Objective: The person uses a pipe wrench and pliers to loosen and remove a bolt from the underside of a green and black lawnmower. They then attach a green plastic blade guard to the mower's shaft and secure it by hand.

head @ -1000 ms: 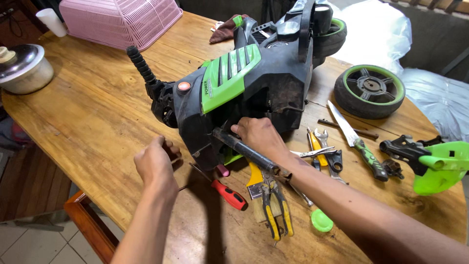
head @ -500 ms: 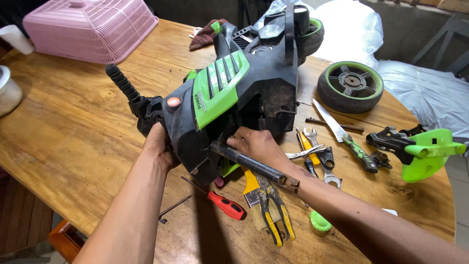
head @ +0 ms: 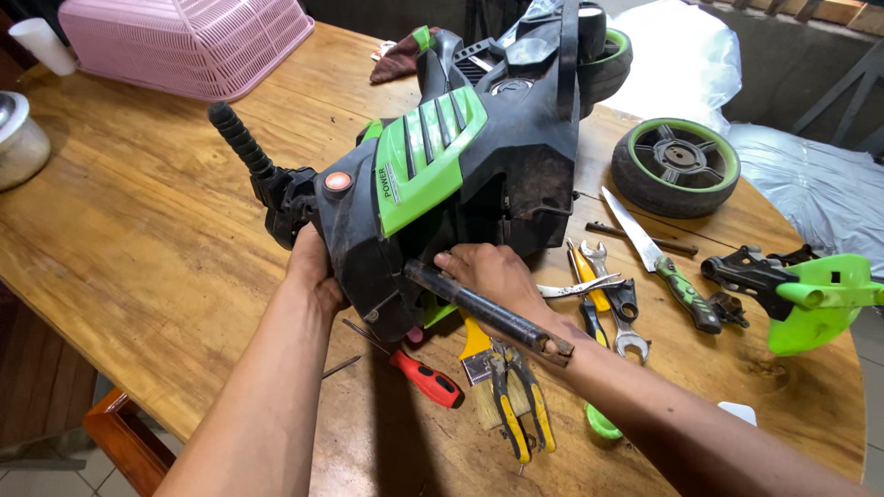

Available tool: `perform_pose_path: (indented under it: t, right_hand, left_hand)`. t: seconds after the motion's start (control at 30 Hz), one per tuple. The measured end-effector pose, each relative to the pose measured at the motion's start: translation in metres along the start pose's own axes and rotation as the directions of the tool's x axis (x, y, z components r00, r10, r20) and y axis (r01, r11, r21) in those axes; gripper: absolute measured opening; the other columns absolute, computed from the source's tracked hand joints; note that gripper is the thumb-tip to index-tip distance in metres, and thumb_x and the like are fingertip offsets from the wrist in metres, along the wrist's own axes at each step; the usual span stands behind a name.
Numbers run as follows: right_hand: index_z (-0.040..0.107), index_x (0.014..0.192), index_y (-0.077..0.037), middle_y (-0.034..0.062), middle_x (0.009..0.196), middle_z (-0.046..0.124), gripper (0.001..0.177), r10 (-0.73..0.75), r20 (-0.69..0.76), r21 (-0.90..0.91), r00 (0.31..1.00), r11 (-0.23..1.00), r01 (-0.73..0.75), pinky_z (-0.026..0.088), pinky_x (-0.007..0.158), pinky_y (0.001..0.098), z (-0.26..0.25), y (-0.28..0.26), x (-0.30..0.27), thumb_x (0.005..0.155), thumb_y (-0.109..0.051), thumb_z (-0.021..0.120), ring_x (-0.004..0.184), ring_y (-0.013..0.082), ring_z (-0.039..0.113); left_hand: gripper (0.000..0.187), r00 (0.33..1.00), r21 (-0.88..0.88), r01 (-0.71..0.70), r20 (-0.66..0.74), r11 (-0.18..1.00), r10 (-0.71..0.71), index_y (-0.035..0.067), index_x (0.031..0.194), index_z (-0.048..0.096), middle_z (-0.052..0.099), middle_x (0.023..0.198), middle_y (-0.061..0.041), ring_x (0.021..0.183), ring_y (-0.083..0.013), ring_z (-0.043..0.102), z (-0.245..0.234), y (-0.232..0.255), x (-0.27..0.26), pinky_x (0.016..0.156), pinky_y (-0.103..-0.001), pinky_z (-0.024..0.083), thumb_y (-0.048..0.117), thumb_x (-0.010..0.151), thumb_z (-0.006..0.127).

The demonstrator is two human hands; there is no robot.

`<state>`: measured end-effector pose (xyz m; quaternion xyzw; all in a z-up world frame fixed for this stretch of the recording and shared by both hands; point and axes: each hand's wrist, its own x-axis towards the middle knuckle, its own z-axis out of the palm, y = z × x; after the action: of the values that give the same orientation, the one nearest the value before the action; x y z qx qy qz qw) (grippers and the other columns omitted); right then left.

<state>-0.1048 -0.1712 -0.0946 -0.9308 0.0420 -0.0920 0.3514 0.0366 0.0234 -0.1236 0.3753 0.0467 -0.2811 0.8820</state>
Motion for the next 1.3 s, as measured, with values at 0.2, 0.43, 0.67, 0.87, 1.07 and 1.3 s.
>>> perform_pose_path:
  t: [0.2,0.43,0.67,0.87,1.07,1.3]
  right_hand:
    - [0.060,0.093,0.003,0.0174,0.076,0.069,0.031,-0.118,-0.011,0.103,0.993,0.988,0.119,0.061,0.053,0.0415,0.001,0.007,-0.008,0.095,-0.028,0.056,0.068,0.0287,0.076]
    - [0.068,0.088,-0.001,0.0178,0.070,0.068,0.047,0.120,0.076,0.025,0.990,0.992,-0.122,0.055,0.063,0.0454,0.002,0.003,0.003,0.107,-0.039,0.047,0.065,0.0344,0.072]
    - [0.060,0.095,0.002,0.0244,0.071,0.066,0.042,-0.082,-0.023,-0.036,0.996,0.996,0.081,0.054,0.061,0.0482,-0.005,-0.002,0.001,0.100,-0.039,0.054,0.069,0.0382,0.070]
    - [0.068,0.091,-0.002,0.0236,0.074,0.068,0.042,0.103,0.050,0.035,0.993,0.994,-0.105,0.052,0.066,0.0498,-0.005,-0.007,0.004,0.103,-0.039,0.053,0.072,0.0418,0.071]
    - [0.059,0.096,0.003,0.0274,0.075,0.066,0.038,-0.076,-0.028,-0.033,0.997,0.997,0.075,0.052,0.064,0.0512,-0.009,-0.009,-0.004,0.102,-0.034,0.055,0.075,0.0444,0.068]
    - [0.071,0.091,0.001,0.0241,0.075,0.072,0.043,0.159,0.029,0.161,0.987,0.974,-0.162,0.055,0.068,0.0463,-0.002,-0.002,0.009,0.103,-0.037,0.056,0.067,0.0354,0.072]
  left_hand:
    - [0.034,0.999,-0.043,-0.022,0.032,0.999,0.023,-0.001,0.113,0.070,0.075,0.101,-0.015,0.083,-0.0217,0.075,0.001,-0.001,-0.001,0.072,-0.036,0.063,0.028,0.097,0.062]
    - [0.033,0.999,-0.062,-0.025,0.022,0.998,0.026,-0.002,0.112,0.070,0.075,0.101,-0.016,0.081,-0.0226,0.075,0.005,0.001,0.005,0.070,-0.037,0.064,0.026,0.097,0.062]
    - [0.034,1.000,-0.040,0.020,-0.007,0.999,-0.021,0.000,0.111,0.070,0.076,0.100,-0.015,0.081,-0.0234,0.075,0.009,0.006,0.009,0.072,-0.039,0.064,0.029,0.095,0.063]
    - [0.034,0.999,-0.041,-0.007,-0.035,0.999,0.005,0.000,0.112,0.071,0.076,0.100,-0.015,0.082,-0.0236,0.074,0.009,0.003,0.004,0.072,-0.039,0.064,0.028,0.094,0.066]
    - [0.034,1.000,-0.049,-0.001,-0.014,0.999,0.000,0.000,0.111,0.070,0.076,0.100,-0.015,0.082,-0.0238,0.075,0.008,0.004,0.010,0.071,-0.039,0.065,0.029,0.094,0.066]
    - [0.036,0.999,-0.037,-0.012,0.052,0.999,0.014,-0.002,0.116,0.069,0.075,0.103,-0.017,0.085,-0.0239,0.074,0.015,0.005,0.000,0.075,-0.039,0.063,0.029,0.098,0.062]
